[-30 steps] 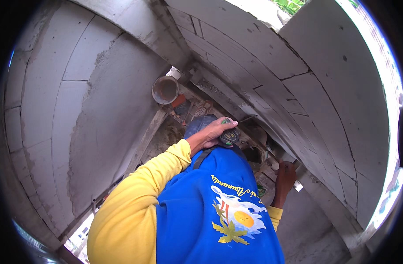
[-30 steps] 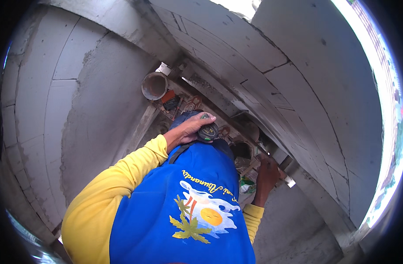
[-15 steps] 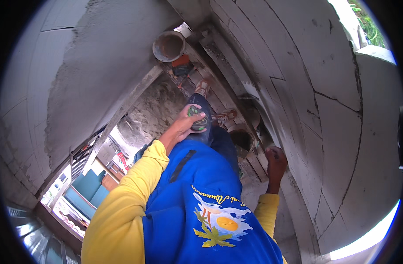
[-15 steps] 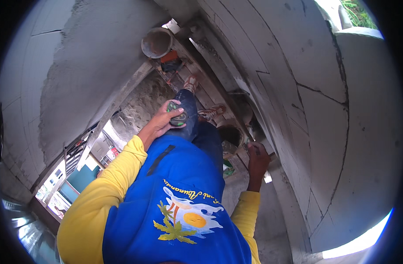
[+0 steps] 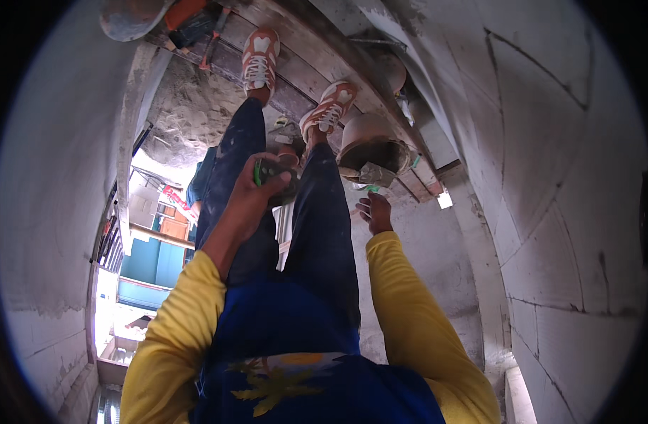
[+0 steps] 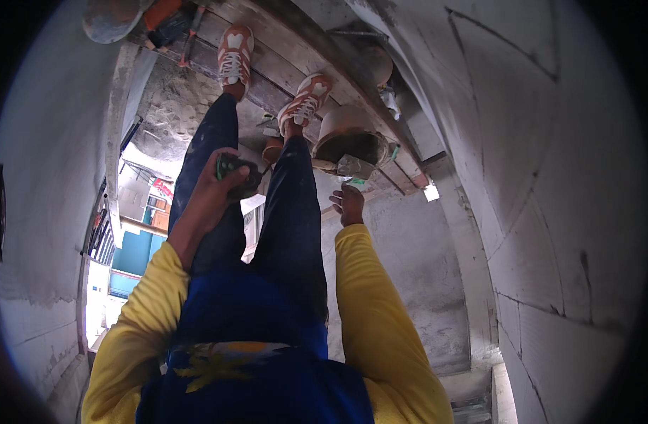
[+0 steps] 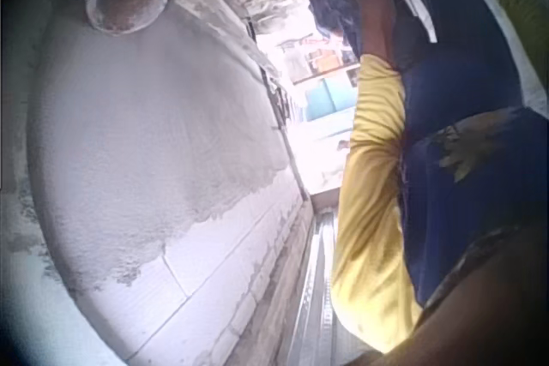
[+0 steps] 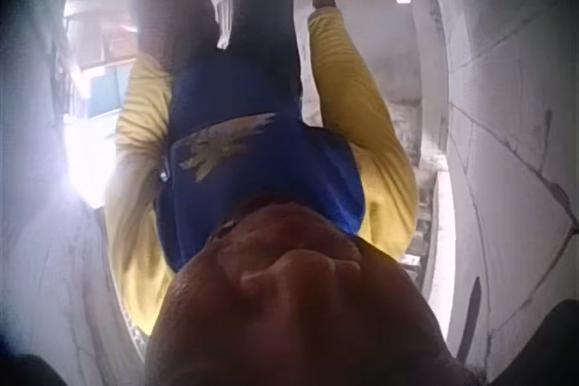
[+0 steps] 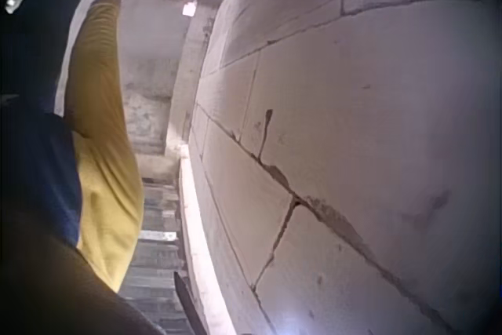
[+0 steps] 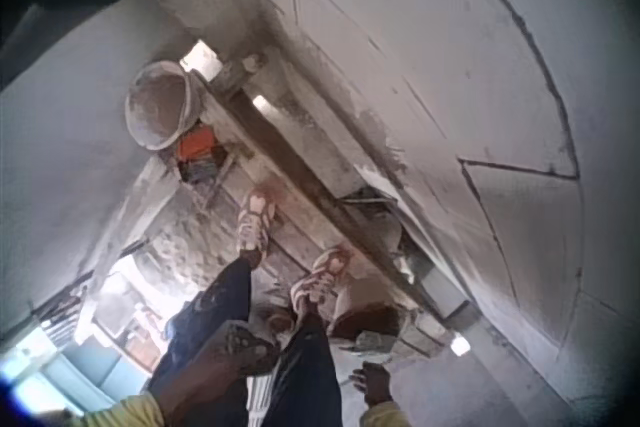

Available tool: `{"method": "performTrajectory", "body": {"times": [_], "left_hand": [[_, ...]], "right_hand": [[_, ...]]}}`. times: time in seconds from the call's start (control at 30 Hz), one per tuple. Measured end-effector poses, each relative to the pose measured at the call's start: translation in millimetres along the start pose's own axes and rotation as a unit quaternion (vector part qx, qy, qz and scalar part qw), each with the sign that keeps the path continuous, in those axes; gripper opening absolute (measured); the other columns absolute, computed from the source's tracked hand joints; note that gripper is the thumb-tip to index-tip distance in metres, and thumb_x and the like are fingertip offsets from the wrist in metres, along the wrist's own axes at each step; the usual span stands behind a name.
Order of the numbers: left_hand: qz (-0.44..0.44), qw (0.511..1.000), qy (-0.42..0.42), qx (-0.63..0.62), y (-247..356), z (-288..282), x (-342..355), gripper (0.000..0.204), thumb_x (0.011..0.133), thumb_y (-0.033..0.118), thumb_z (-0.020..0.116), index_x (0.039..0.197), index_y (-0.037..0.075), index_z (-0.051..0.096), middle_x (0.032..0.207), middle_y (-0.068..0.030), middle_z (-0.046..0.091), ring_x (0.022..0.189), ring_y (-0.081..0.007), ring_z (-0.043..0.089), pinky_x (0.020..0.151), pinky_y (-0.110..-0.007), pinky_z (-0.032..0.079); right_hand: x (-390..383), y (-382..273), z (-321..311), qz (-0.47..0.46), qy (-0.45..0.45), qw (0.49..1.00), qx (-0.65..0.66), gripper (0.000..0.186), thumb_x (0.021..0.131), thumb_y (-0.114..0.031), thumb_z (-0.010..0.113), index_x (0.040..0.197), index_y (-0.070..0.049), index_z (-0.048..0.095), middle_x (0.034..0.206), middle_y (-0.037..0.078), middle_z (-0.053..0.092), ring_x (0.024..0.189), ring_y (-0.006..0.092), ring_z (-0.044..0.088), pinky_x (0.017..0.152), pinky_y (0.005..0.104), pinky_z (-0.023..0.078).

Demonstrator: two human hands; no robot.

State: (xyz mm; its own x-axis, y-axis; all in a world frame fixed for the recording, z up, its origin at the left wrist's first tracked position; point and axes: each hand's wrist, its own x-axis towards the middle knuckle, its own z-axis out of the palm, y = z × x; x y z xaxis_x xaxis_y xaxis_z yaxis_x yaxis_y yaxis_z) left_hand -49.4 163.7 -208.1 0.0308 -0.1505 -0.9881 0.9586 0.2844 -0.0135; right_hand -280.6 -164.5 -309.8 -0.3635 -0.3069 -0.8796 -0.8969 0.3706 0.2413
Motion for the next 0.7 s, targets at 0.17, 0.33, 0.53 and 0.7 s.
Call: {"method": "performTrajectory", "body": {"times": [0.17, 0.33, 0.53, 0.7], "left_hand": [[-0.014, 0.998, 0.007, 0.054, -14, 3, 13, 0.042, 0.095, 0.001, 0.075, 0.129, 0.009, 0.053, 0.115, -0.0067, 0.065, 0.105, -0.0123, 0.066, 0.086, -0.028, 0.057], [-0.013, 0.995, 0.025, 0.095, -34, 9, 15, 0.041, 0.096, 0.001, 0.075, 0.130, 0.009, 0.052, 0.112, -0.0072, 0.068, 0.102, -0.0129, 0.067, 0.089, -0.029, 0.056], [0.002, 0.990, 0.021, 0.140, -46, 14, 25, 0.041, 0.097, 0.001, 0.074, 0.130, 0.009, 0.050, 0.110, -0.0089, 0.070, 0.098, -0.0149, 0.070, 0.083, -0.030, 0.059], [0.011, 0.992, 0.047, 0.115, -58, 15, 17, 0.040, 0.097, 0.002, 0.073, 0.129, 0.010, 0.050, 0.108, -0.0082, 0.069, 0.094, -0.0159, 0.071, 0.079, -0.032, 0.060]], "right_hand": [[107, 32, 66, 0.088, 0.024, 0.992, 0.087, 0.052, 0.104, -0.052, 0.059, 0.135, -0.011, 0.057, 0.111, 0.011, 0.073, 0.086, 0.0235, 0.073, 0.067, 0.0386, 0.049], [173, 68, 99, 0.100, 0.051, 0.986, 0.122, 0.057, 0.100, -0.056, 0.064, 0.126, -0.005, 0.060, 0.104, 0.010, 0.073, 0.084, 0.0242, 0.074, 0.059, 0.0370, 0.048], [165, 127, 68, 0.018, 0.156, 0.950, 0.271, 0.040, 0.092, -0.033, 0.072, 0.112, 0.000, 0.061, 0.098, 0.016, 0.068, 0.086, 0.0309, 0.068, 0.073, 0.0454, 0.052], [119, 108, 17, -0.176, 0.389, 0.904, -0.002, 0.057, 0.088, -0.034, 0.080, 0.126, 0.005, 0.063, 0.122, 0.028, 0.069, 0.112, 0.0466, 0.066, 0.098, 0.0527, 0.050]]}}
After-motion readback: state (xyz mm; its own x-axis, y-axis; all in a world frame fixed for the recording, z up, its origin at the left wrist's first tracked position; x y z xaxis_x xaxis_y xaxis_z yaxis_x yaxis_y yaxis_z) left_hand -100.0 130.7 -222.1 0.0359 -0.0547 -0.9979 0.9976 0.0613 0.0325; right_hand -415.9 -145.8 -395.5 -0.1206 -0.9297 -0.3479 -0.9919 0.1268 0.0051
